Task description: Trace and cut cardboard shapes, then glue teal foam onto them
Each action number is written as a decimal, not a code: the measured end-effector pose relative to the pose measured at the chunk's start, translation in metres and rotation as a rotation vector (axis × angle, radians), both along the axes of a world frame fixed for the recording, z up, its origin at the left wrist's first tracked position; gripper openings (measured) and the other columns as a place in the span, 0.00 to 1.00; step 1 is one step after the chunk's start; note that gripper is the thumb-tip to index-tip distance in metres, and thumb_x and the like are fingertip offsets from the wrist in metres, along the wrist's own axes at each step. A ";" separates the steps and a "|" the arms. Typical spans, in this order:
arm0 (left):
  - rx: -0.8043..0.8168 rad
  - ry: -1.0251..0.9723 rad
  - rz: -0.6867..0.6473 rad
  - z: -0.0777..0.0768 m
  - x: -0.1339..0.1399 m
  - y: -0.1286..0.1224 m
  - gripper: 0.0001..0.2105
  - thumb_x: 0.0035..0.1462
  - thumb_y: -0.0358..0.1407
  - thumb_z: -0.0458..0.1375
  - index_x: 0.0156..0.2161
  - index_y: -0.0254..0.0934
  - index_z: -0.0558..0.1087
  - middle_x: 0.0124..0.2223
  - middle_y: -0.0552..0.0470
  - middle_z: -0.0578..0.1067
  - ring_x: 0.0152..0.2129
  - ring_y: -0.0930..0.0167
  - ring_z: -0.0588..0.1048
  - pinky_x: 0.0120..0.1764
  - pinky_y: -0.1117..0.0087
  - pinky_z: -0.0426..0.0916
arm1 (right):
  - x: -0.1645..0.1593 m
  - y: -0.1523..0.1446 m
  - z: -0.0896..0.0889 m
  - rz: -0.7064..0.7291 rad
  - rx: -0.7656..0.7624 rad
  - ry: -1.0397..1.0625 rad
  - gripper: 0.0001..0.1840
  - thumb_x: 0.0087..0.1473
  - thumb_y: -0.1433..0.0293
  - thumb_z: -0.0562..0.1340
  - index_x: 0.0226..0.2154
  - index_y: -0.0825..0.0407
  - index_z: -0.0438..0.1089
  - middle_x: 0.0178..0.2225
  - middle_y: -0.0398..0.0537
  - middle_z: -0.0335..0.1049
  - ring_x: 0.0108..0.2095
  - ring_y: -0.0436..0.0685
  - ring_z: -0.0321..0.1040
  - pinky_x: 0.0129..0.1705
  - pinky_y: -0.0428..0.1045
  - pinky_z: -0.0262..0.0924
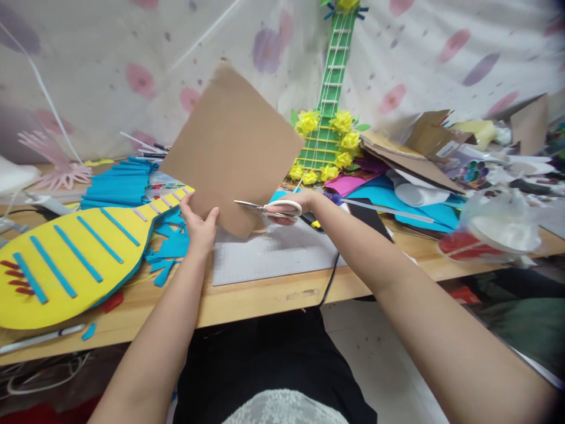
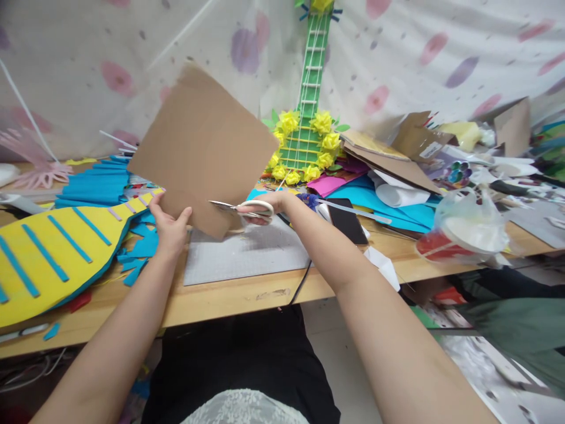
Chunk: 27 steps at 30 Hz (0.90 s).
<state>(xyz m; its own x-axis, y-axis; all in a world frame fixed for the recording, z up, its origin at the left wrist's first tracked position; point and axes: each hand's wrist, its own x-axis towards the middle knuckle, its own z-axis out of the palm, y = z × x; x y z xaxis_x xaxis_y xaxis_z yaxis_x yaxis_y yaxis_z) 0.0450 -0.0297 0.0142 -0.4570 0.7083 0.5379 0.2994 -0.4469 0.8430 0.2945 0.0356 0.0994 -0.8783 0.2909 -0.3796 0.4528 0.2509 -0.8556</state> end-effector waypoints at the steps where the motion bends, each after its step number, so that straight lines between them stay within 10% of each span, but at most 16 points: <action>1: 0.008 0.065 0.020 0.002 0.001 -0.003 0.32 0.43 0.30 0.62 0.55 0.40 0.56 0.57 0.44 0.61 0.55 0.65 0.62 0.58 0.62 0.55 | 0.000 -0.001 0.002 -0.025 -0.018 -0.023 0.29 0.52 0.45 0.52 0.26 0.56 0.61 0.17 0.38 0.56 0.16 0.44 0.54 0.20 0.42 0.51; 10: 0.007 -0.086 0.242 0.002 -0.014 0.002 0.32 0.44 0.27 0.60 0.54 0.39 0.53 0.59 0.41 0.58 0.57 0.66 0.61 0.60 0.61 0.53 | 0.006 0.002 0.015 -0.183 0.001 -0.143 0.27 0.52 0.47 0.55 0.29 0.57 0.62 0.20 0.40 0.58 0.19 0.43 0.57 0.21 0.42 0.53; 27: -0.006 -0.052 0.134 -0.008 -0.013 0.005 0.31 0.43 0.28 0.61 0.53 0.39 0.55 0.56 0.44 0.62 0.55 0.67 0.63 0.58 0.64 0.55 | -0.026 0.003 0.032 -0.168 0.086 -0.365 0.32 0.48 0.44 0.56 0.34 0.59 0.68 0.20 0.41 0.59 0.20 0.45 0.59 0.21 0.42 0.54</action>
<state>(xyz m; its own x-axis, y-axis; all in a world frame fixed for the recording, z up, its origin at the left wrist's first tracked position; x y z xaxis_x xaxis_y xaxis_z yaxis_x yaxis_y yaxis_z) 0.0321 -0.0249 0.0066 -0.5749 0.6423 0.5069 0.3120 -0.4006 0.8615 0.2689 0.0390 0.1309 -0.6278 0.4631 -0.6256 0.7637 0.2111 -0.6101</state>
